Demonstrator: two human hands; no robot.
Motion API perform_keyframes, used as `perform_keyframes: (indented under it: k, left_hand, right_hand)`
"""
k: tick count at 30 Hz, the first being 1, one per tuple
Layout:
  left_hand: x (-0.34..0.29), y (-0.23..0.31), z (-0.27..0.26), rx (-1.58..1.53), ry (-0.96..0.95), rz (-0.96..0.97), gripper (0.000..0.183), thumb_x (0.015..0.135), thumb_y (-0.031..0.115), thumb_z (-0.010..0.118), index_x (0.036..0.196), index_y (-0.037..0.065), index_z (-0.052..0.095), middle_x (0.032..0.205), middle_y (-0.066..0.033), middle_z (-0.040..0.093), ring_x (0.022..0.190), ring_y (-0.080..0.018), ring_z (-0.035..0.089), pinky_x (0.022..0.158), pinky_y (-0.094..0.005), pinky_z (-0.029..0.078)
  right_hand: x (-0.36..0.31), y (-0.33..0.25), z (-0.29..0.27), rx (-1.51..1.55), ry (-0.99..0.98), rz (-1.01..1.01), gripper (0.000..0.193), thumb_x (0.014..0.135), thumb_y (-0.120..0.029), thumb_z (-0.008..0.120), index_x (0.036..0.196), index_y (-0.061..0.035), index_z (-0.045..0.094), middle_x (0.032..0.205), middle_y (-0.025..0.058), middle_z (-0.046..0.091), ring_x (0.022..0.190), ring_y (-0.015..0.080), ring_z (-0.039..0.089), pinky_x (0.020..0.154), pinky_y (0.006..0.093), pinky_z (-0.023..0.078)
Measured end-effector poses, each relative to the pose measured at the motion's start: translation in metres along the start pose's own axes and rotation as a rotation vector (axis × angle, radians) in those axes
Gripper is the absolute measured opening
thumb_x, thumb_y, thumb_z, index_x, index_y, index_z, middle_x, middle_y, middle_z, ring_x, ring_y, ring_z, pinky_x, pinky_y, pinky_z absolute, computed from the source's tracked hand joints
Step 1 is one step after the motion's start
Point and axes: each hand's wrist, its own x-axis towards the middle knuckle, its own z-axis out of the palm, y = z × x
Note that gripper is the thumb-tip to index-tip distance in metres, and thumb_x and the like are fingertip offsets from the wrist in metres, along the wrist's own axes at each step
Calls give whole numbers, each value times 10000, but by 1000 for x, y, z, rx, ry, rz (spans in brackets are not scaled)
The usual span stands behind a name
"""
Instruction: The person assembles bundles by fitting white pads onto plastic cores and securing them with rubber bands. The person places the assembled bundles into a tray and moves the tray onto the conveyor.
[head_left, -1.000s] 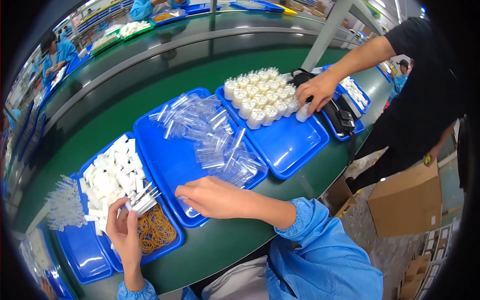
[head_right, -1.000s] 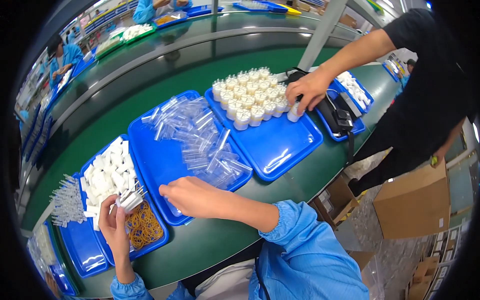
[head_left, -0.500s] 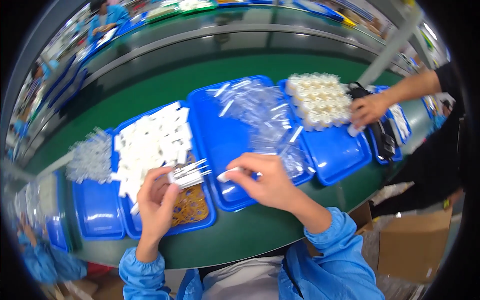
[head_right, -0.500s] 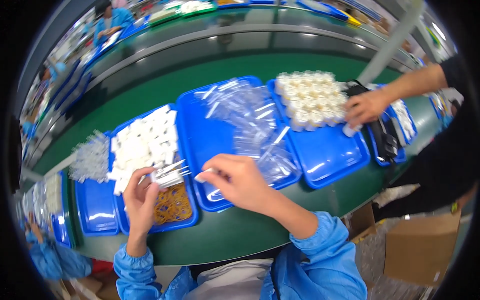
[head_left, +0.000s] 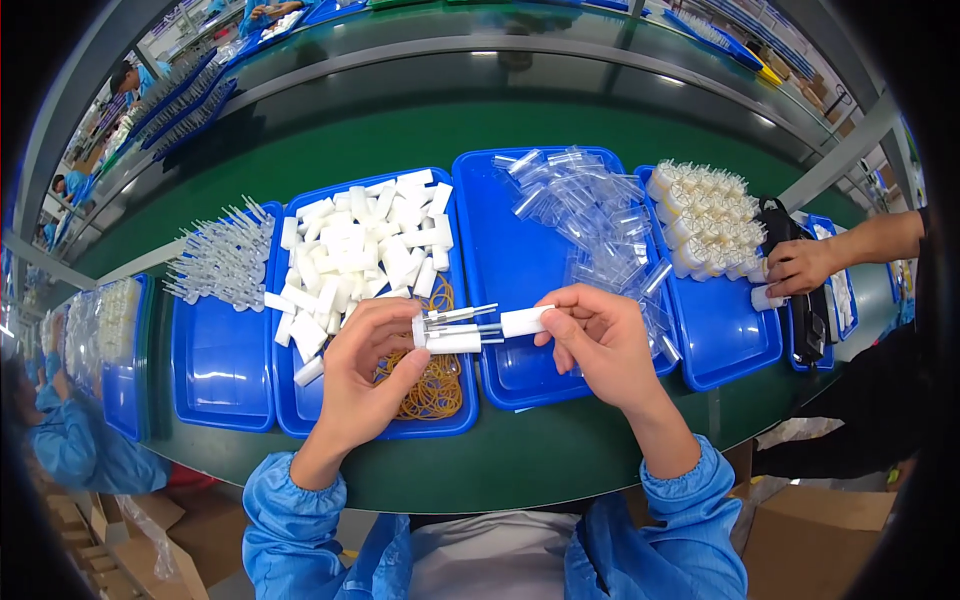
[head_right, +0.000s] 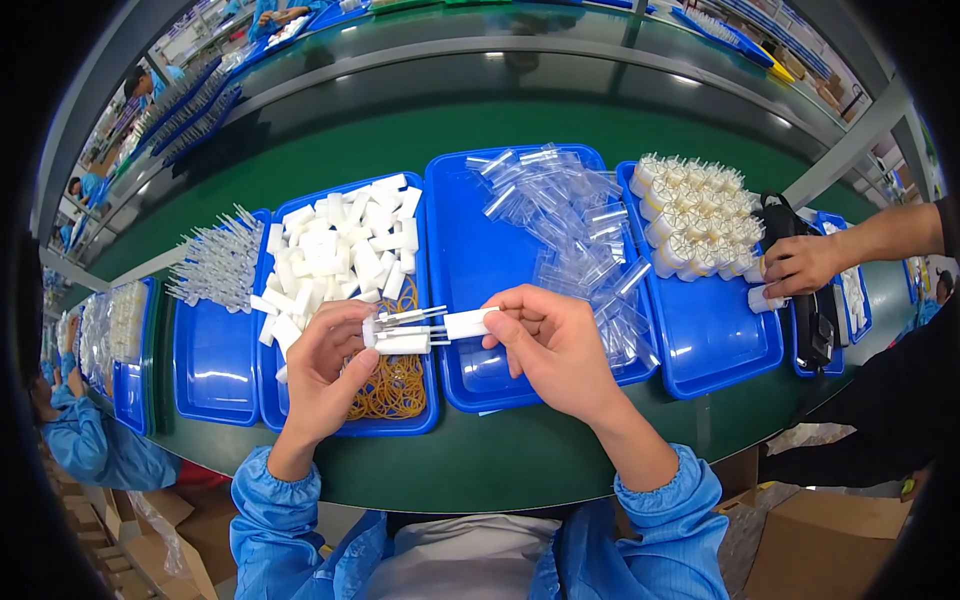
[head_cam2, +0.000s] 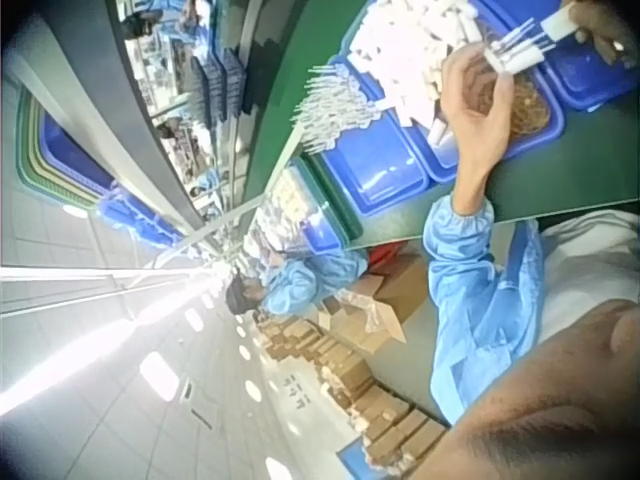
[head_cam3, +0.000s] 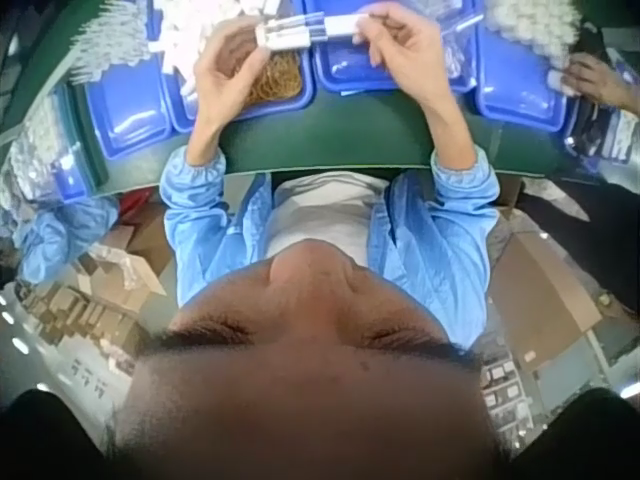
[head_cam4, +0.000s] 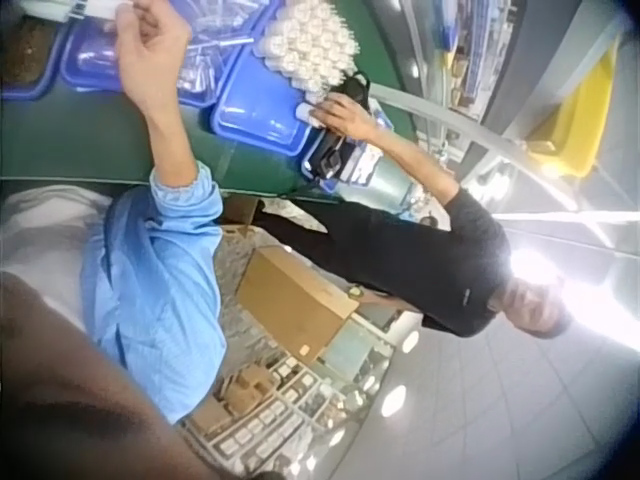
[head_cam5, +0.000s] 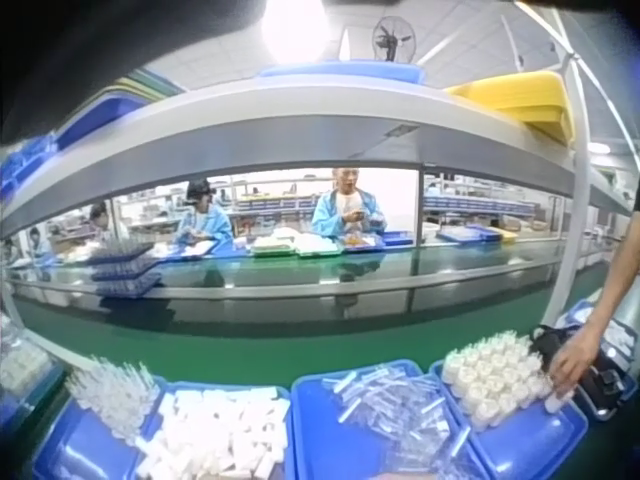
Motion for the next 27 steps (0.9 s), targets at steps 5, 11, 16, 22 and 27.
perform_keyframes:
  k: [5, 11, 16, 22, 27]
  left_hand:
    - [-1, -3, 0, -21, -29, -11, 410, 877, -80, 687, 1271, -29, 587, 1295, -141, 550, 1119, -219, 647, 932, -331, 558]
    - [-1, -2, 2, 58, -60, -1, 418, 860, -71, 720, 1260, -2, 619, 1294, -142, 559, 1114, -229, 650, 882, -323, 589]
    - [1, -1, 3, 79, -71, 31, 416, 856, -69, 730, 1253, 2, 632, 1300, -141, 558, 1115, -235, 647, 874, -323, 600]
    - [0, -1, 6, 86, -88, 46, 397, 851, -75, 736, 1231, -2, 647, 1283, -149, 571, 1125, -232, 637, 863, -322, 615]
    - [-1, 0, 9, 100, -49, 42, 386, 840, -70, 752, 1210, -8, 660, 1275, -153, 578, 1113, -227, 644, 837, -308, 625]
  right_hand:
    - [-2, 2, 0, 47, -27, 11, 166, 990, -81, 649, 1087, 50, 681, 861, 105, 708, 591, 43, 563, 504, 198, 438]
    - [-5, 2, 10, 33, -25, -5, 170, 988, -69, 655, 1099, 54, 694, 905, 82, 721, 691, 39, 608, 578, 182, 455]
    - [-5, 5, 7, -20, 18, 15, 165, 980, -68, 672, 1091, 46, 715, 889, 47, 707, 760, 23, 590, 615, 176, 436]
    - [-8, 8, 18, -5, -25, 15, 170, 979, -78, 676, 1102, 28, 728, 850, 13, 699, 720, 12, 552, 594, 178, 414]
    - [-11, 11, 26, -139, 88, -57, 190, 969, -74, 683, 1135, 1, 739, 779, -1, 677, 636, 11, 500, 536, 206, 377]
